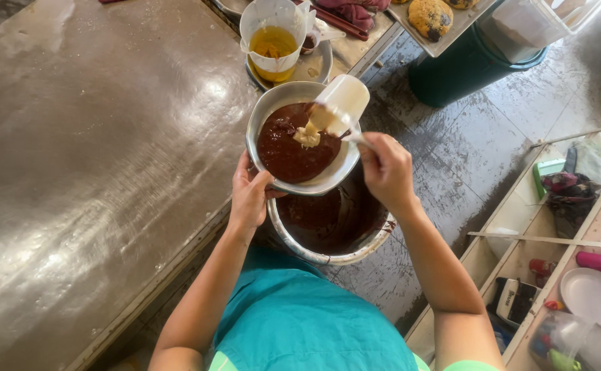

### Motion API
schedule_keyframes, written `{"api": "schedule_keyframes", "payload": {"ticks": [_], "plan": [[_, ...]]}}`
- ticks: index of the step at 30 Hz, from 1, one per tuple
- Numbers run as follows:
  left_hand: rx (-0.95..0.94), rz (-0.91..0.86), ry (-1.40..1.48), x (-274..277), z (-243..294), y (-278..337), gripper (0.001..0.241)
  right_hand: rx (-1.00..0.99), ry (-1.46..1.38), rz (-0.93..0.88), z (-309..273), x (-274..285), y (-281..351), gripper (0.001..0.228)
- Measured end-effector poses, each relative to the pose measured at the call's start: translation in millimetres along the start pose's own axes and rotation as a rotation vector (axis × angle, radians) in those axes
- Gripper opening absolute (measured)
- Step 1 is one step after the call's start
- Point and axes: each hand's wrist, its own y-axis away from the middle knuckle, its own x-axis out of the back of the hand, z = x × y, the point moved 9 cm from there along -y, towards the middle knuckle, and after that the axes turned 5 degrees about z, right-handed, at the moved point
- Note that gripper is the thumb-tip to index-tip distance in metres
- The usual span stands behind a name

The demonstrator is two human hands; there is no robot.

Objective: The person scoops chocolate batter from a large bucket using a ladle and fills paper liners in a muffin tray. They then stir the batter in the bucket with a spatula and transfer some batter into a separate metal bowl.

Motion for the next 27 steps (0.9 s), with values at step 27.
{"api": "schedule_keyframes", "payload": {"ticks": [27], "plan": [[-0.062, 0.177, -0.053, 99, 24, 1, 0.072, -0.752, -0.059, -0.126, 207, -47, 127, 0.021]]}}
